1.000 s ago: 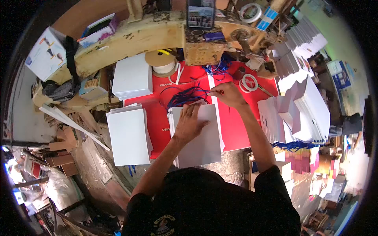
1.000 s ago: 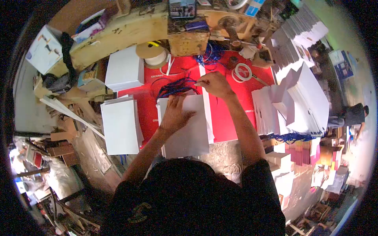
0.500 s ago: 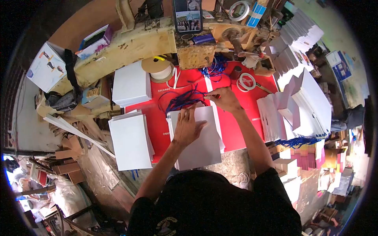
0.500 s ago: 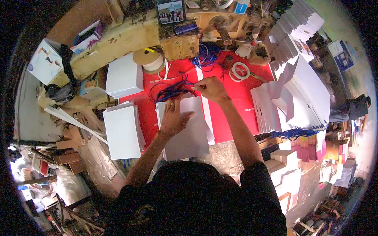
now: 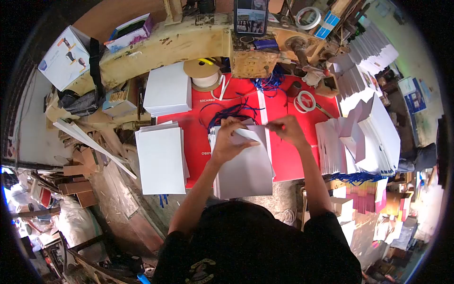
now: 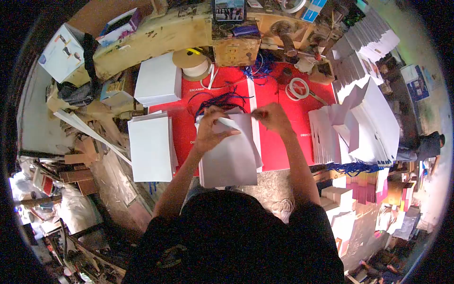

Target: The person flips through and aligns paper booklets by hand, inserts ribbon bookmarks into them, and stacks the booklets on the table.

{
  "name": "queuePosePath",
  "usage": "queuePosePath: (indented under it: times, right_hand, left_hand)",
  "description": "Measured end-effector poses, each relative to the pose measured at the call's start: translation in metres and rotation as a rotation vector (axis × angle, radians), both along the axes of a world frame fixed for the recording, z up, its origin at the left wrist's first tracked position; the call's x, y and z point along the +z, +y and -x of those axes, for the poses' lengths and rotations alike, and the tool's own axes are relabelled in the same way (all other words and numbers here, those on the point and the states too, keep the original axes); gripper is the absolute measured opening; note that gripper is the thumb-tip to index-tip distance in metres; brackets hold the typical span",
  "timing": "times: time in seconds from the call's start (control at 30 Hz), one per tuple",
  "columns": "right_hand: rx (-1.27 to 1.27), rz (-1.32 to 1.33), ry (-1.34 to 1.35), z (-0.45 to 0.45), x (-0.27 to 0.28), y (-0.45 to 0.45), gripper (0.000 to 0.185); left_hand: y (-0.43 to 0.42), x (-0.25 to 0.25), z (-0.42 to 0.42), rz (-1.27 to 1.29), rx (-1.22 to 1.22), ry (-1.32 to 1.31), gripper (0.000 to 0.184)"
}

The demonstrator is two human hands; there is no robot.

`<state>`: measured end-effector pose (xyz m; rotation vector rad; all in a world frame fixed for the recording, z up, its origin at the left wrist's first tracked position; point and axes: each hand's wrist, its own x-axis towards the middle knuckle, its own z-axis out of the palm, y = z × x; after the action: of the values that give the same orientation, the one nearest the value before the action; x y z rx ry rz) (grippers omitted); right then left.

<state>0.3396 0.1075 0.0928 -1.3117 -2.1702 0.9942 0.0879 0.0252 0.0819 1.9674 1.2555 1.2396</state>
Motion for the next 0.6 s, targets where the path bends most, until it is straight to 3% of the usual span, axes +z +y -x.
queuePosePath:
  times: [0.07,0.1,0.17,0.23,0.3,0.33,0.37,0.43,0.47,0.5,0.53,0.6]
  right_hand:
    - [-0.035,0.153,0.068,-0.010,0.018,-0.054,0.015]
    - [-0.089,0.380,0.187,-0.016,0.016,-0.088,0.017]
    - [-0.058,0.725,0.032,-0.013,0.035,-0.140,0.022]
    - [-0.176,0.737,0.601,-0.015,-0.015,-0.213,0.018]
    - [-0.233,0.774,0.114,0.013,-0.026,-0.243,0.023]
    - [-0.211,0.716,0.323,0.031,0.000,-0.248,0.027]
    - [-0.209,0.709,0.325,0.030,0.009,-0.244,0.027]
    - [0.198,0.694,-0.095,0.024,0.019,-0.226,0.030]
    - [0.436,0.505,-0.234,0.012,0.005,-0.216,0.032]
    - [0.481,0.656,-0.131,0.017,0.067,-0.190,0.033]
    - [0.554,0.625,-0.194,0.023,0.119,-0.167,0.036]
    - [0.540,0.636,-0.068,0.022,0.173,-0.133,0.027]
  left_hand:
    - [0.001,0.001,0.006,0.025,-0.090,-0.539,0.052]
    - [-0.001,0.002,0.009,0.034,-0.093,-0.544,0.052]
    - [-0.002,0.004,0.017,0.155,-0.080,-0.770,0.050]
    - [-0.002,0.010,0.012,0.163,-0.093,-0.756,0.050]
    - [-0.002,0.013,-0.005,0.008,0.098,-0.343,0.047]
    - [-0.004,0.018,-0.017,0.041,0.157,-0.205,0.045]
    - [-0.001,0.011,-0.023,-0.153,0.160,-0.065,0.054]
    - [-0.012,0.009,-0.028,-0.097,0.215,0.218,0.074]
    - [-0.020,0.011,-0.028,-0.105,0.224,0.218,0.074]
    - [-0.031,0.021,-0.029,-0.009,0.341,0.317,0.083]
    - [-0.042,0.028,-0.028,0.087,0.460,0.414,0.091]
    - [-0.067,0.031,-0.022,0.208,0.531,0.397,0.094]
